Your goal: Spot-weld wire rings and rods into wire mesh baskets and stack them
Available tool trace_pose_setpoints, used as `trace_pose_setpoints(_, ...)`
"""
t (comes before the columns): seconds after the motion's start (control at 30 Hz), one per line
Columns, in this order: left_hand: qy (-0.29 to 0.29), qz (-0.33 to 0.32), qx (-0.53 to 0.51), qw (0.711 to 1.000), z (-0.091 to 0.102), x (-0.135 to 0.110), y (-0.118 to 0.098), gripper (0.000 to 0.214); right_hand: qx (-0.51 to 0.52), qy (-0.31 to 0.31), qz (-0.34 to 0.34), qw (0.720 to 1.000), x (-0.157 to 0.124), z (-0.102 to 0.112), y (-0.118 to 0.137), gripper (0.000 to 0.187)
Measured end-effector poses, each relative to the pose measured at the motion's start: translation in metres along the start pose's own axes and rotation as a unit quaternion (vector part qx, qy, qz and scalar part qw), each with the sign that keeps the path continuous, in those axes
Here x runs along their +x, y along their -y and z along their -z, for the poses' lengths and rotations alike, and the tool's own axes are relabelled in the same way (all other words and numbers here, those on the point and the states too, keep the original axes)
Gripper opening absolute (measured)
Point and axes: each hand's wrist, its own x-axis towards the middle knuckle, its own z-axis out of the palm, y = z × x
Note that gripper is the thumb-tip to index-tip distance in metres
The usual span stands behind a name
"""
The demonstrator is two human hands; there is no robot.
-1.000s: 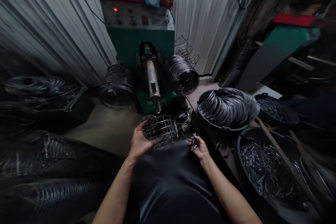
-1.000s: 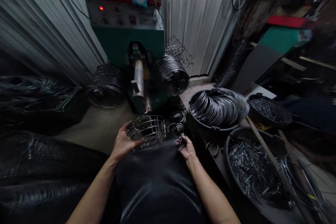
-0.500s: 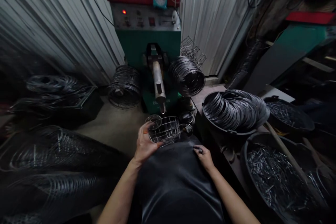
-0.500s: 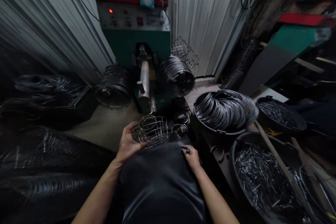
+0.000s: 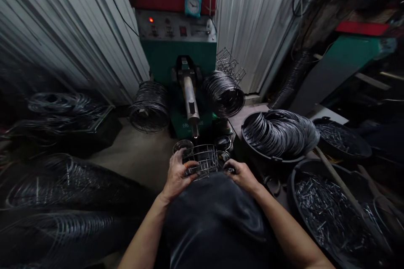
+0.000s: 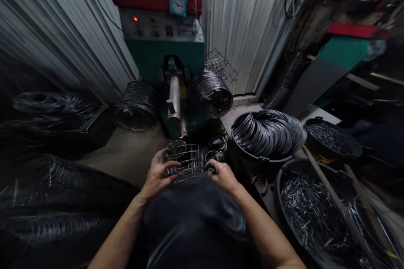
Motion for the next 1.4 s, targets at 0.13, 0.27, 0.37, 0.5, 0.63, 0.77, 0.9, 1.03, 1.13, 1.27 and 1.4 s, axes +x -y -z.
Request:
trace_pose_setpoints(0.13,0.02,-0.007,0.022,1.0,-0.001,-0.001,0.003,0.028,-0.023,0.078,-0.012,0.997,0.011,-0.001,0.024,0.015)
trace_pose_setpoints(0.27,0.028,-0.016,0.031,0.999,-0.001,0.0,0.001,0.029,-0.118,0.086,-0.024,0.989,0.033,-0.008,0.035,0.021)
trace_pose_setpoints(0.37,0.02,-0.025,0.016,0.999,-0.003,0.0,-0.001,0.027,-0.177,0.053,-0.015,0.983,0.044,-0.022,0.037,0.019)
trace_pose_setpoints(0.5,0.03,-0.032,0.007,0.999,-0.005,0.001,-0.004,0.029,-0.206,0.011,0.001,0.978,0.042,-0.044,0.034,0.018)
trace_pose_setpoints(0.63,0.028,-0.035,-0.005,0.999,-0.004,0.001,-0.001,0.03,-0.125,0.03,0.032,0.991,0.036,-0.048,0.027,0.022)
trace_pose_setpoints(0.77,0.031,-0.021,-0.038,0.999,-0.004,0.0,0.007,0.029,-0.034,0.116,0.093,0.988,0.04,-0.036,0.021,0.022)
trace_pose_setpoints(0.9,0.028,0.004,-0.085,0.996,-0.006,0.001,0.012,0.029,-0.046,0.151,0.126,0.979,0.046,-0.028,0.02,0.025)
trace_pose_setpoints(1.03,0.035,0.013,-0.105,0.994,-0.007,0.003,0.014,0.029,-0.085,0.148,0.116,0.978,0.052,-0.032,0.017,0.024)
trace_pose_setpoints(1.13,0.041,0.02,-0.111,0.993,-0.009,0.004,0.018,0.029,-0.107,0.152,0.131,0.974,0.057,-0.036,0.014,0.022)
trace_pose_setpoints(1.27,0.039,0.03,-0.124,0.991,-0.014,0.007,0.028,0.031,-0.13,0.149,0.161,0.967,0.061,-0.04,0.007,0.022)
trace_pose_setpoints(1.4,0.026,0.031,-0.126,0.991,-0.019,0.012,0.038,0.031,-0.174,0.143,0.163,0.961,0.067,-0.044,0.003,0.028)
